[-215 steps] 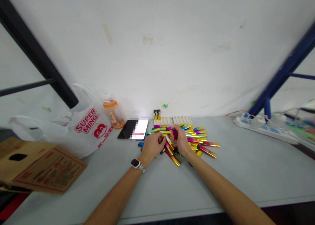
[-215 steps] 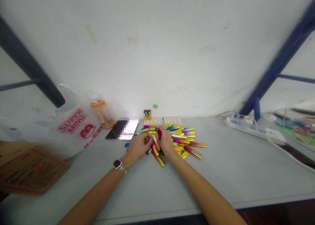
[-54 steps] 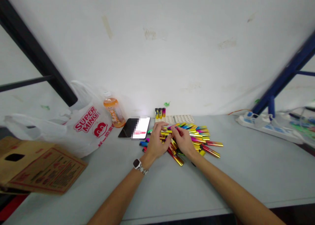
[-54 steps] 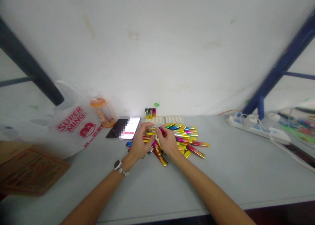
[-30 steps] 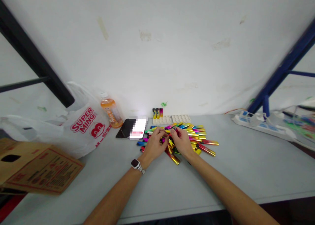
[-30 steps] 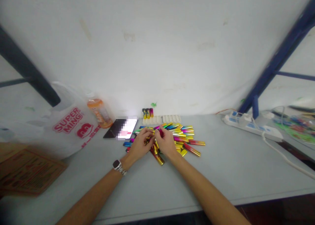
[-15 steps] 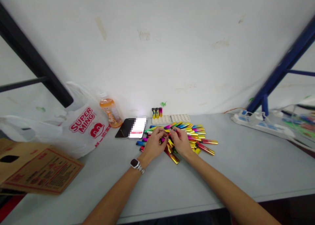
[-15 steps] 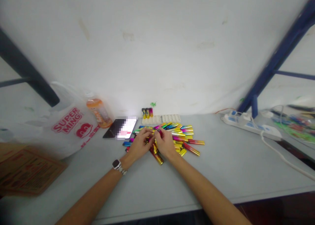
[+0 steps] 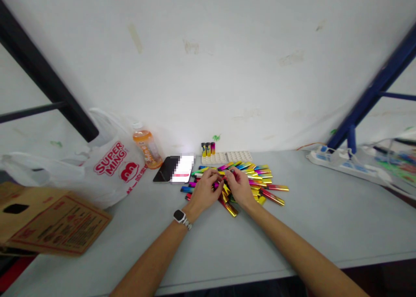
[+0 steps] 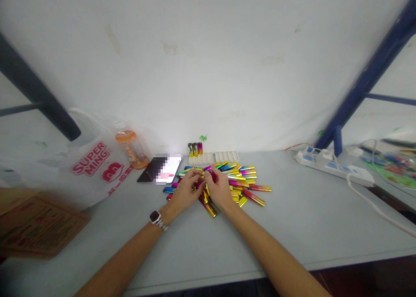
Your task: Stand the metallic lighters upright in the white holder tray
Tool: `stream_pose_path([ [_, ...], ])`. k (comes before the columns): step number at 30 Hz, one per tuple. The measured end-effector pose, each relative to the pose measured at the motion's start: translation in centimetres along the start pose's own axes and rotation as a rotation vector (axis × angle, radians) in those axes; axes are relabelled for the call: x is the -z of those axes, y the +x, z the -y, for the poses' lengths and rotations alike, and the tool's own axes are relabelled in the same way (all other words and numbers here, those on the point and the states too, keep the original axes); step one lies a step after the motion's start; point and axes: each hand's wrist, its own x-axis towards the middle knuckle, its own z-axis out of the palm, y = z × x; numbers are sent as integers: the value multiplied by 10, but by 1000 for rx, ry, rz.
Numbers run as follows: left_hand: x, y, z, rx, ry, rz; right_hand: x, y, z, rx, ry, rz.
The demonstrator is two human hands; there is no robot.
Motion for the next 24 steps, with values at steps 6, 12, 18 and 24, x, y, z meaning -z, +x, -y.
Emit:
stream_pose_path([
  [6, 0, 1, -1, -24, 9, -3, 0, 5, -1, -22, 166, 34],
  [12, 0, 1, -2, -34, -2, -20, 15, 20, -3, 13, 211, 90],
  [18, 2, 1, -3, -12, 0, -11, 31, 57, -6, 187, -154, 61],
  [24, 3, 1, -4, 11, 8, 4, 25, 112, -14, 173, -241, 137],
])
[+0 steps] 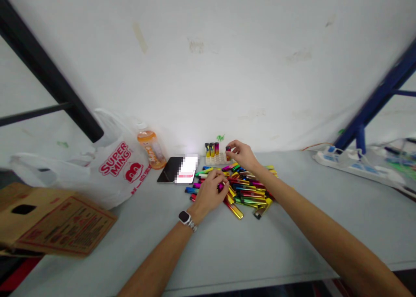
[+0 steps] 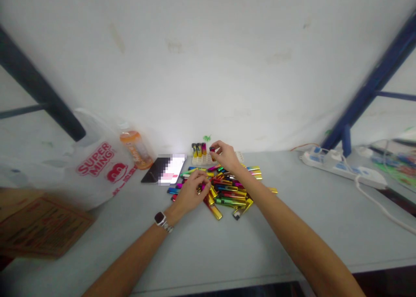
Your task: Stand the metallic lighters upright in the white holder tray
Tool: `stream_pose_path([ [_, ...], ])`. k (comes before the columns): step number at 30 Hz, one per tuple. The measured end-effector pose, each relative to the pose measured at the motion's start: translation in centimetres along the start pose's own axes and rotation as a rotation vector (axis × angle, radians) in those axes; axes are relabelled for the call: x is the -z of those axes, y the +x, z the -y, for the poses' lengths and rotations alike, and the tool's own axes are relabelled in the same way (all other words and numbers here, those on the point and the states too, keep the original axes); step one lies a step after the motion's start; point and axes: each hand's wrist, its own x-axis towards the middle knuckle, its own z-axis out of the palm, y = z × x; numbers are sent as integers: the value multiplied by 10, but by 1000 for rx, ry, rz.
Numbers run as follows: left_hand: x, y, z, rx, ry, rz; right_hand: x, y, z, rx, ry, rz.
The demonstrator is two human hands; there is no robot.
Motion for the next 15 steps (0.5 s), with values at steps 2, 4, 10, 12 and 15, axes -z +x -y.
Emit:
stream_pose_path([
  [2, 0, 0, 0, 4, -2, 1, -5, 15, -6, 40, -26, 2],
  [4, 1, -1, 0, 6, -3, 5, -12, 27, -12, 55, -36, 34],
  [10, 0, -3, 0, -14, 13, 7, -32, 43, -21, 65, -57, 110],
  [12, 1, -3, -1, -19, 15, 6, -36, 46, -21, 86, -75, 121],
  [15, 2, -4, -1, -25, 14, 3, -39, 50, -21, 105, -116, 136],
])
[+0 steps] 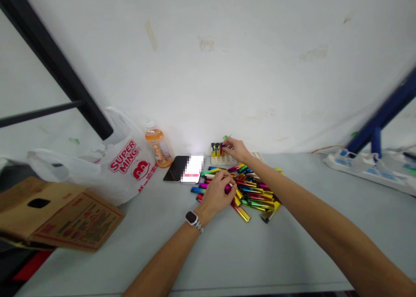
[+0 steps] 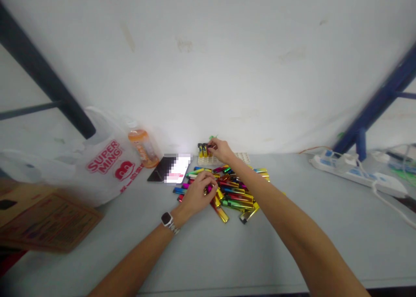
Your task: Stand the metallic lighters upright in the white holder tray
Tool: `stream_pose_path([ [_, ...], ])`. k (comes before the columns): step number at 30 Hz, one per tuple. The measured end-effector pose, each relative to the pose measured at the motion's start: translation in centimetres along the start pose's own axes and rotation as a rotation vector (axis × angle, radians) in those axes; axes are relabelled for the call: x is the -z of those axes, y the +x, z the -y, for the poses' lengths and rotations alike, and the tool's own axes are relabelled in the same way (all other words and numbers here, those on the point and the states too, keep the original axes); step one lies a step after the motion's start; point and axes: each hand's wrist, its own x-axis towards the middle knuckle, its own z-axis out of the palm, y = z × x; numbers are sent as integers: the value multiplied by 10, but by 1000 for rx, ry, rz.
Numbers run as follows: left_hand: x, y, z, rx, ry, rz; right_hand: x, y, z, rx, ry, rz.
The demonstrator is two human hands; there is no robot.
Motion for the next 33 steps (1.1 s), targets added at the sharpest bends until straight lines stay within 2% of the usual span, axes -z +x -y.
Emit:
stream_pose_path([
  [5, 0, 0, 2, -8, -21, -15, 0, 3, 1, -27, -90, 22],
  [10, -1, 0, 2, 3, -21, -11, 1, -12, 7, 31, -427, 5],
  [14, -1, -1, 1, 4, -9, -12, 2, -29, 10, 28, -617, 80],
  [21, 0, 0, 0, 12, -16, -15, 15, -52, 13, 37, -575, 168],
  [25, 0, 2, 0, 38, -31, -27, 32, -62, 19, 59, -586, 324],
  [29, -2, 3, 4, 59, -51, -58, 41, -63, 26, 6, -678, 412],
  [33, -4, 3, 6, 76, -68, -70, 40, -57, 28, -9, -728, 454],
])
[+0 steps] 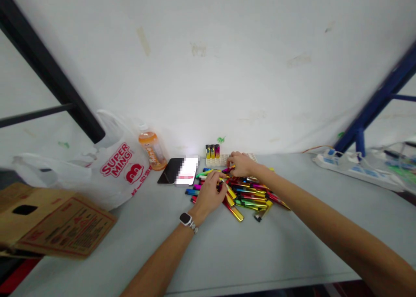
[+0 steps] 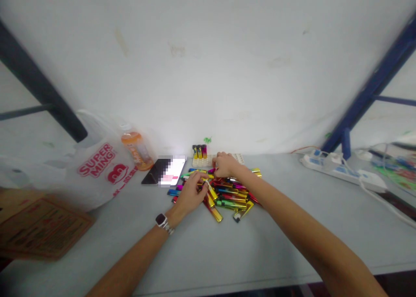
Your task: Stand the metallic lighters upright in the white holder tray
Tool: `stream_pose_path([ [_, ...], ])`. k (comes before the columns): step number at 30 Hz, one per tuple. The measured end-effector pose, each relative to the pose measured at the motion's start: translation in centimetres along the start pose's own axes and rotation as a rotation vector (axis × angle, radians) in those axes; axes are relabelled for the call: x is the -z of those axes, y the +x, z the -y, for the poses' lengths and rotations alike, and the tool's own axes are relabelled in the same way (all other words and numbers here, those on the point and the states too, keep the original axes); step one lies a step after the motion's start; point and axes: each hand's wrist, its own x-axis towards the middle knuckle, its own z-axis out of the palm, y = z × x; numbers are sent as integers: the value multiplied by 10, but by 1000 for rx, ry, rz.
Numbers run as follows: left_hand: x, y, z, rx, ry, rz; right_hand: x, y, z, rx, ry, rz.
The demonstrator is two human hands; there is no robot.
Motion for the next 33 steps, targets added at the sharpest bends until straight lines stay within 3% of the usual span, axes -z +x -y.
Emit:
stream_pose_path([
  [10, 0, -1, -1, 2, 6, -3, -5, 26, 5, -20, -61, 98],
  [14, 1, -1, -2, 5, 4, 1, -5, 24, 5, 25, -30, 46],
  [17, 2, 0, -2, 7, 12, 3, -4, 17, 3, 81, 53, -72],
  [23, 2, 0, -3, 16, 6, 4, -8, -6, 6, 14, 562, -351],
  [29, 1, 0, -4, 2, -3, 6, -19, -31, 36, -97, 1198, -559],
  [33, 2, 0, -6, -2, 11, 20, -20, -44, 54, -156, 1535, -531],
])
